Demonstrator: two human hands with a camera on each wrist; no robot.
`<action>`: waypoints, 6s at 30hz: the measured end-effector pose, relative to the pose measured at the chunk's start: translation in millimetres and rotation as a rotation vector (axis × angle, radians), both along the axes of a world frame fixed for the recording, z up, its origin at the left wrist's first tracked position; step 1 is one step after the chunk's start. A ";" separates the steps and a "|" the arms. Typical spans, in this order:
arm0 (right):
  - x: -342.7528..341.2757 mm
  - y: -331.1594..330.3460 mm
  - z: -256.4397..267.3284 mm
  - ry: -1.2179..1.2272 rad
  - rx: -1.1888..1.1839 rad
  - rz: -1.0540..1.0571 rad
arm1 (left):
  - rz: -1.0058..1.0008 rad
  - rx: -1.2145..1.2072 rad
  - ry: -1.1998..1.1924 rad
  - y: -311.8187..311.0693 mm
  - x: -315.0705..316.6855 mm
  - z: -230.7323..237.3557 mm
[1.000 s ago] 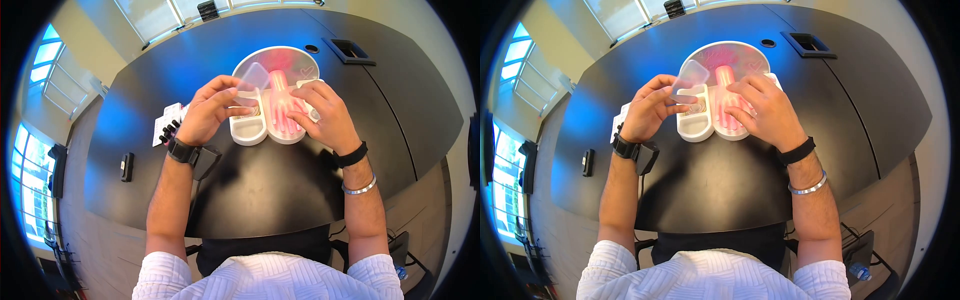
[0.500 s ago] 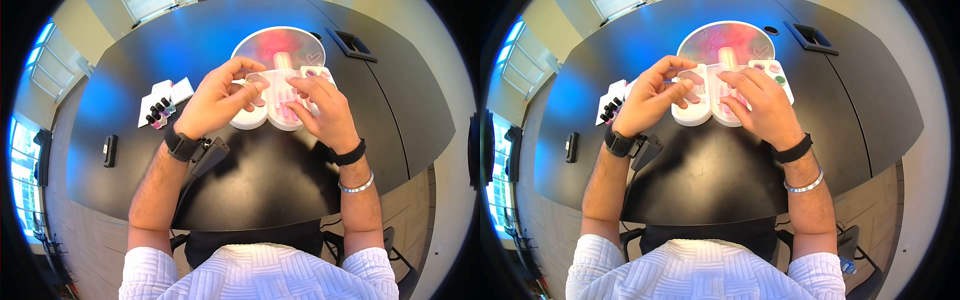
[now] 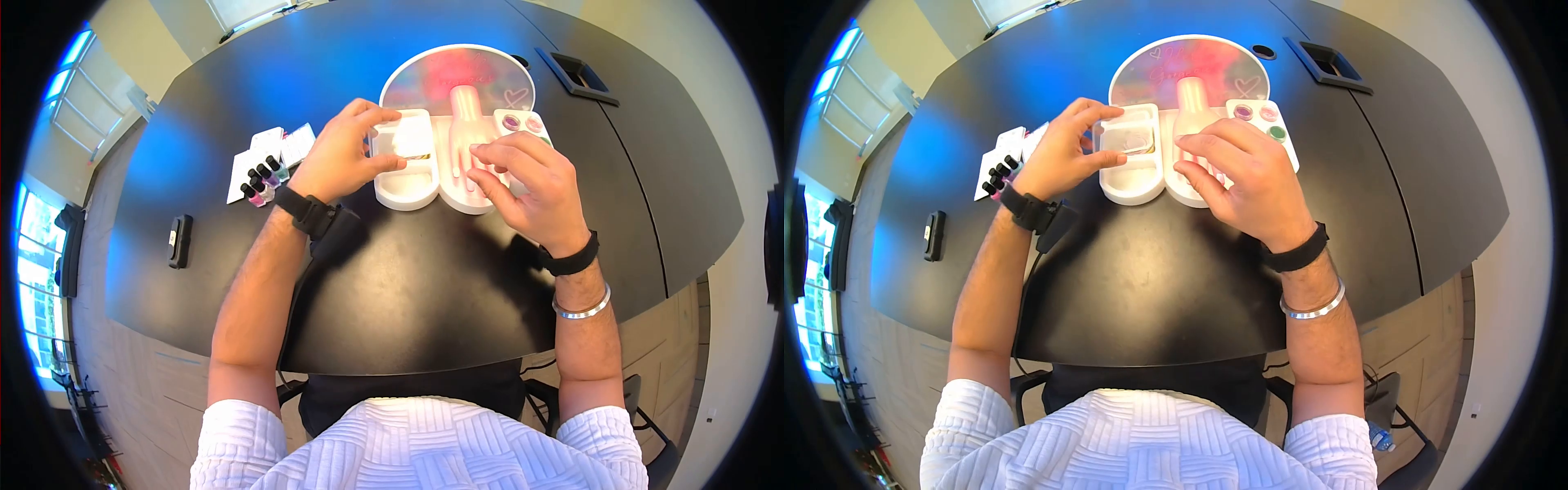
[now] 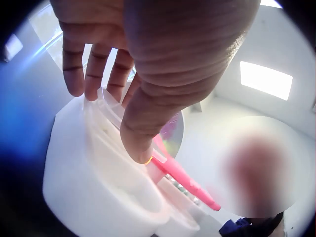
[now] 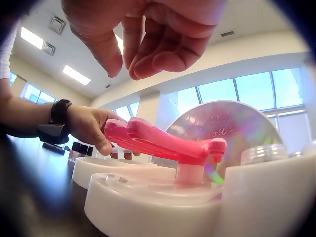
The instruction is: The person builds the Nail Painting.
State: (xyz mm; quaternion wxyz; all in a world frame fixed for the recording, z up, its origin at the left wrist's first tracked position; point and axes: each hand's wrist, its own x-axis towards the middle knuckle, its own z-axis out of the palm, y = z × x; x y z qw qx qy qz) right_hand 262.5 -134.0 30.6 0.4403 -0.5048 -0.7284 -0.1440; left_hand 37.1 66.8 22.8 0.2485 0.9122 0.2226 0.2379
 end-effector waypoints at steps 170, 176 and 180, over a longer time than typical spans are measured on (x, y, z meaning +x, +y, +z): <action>2.4 -1.8 1.4 0.058 -0.054 -0.019 | 0.615 0.250 0.565 46.9 -17.6 -16.2; 2.9 -2.0 1.4 0.046 -0.061 -0.018 | 0.521 0.389 0.501 66.5 -22.5 -35.5; 3.2 -0.9 0.3 0.045 -0.057 -0.013 | 0.442 0.378 0.390 64.6 -21.1 -35.0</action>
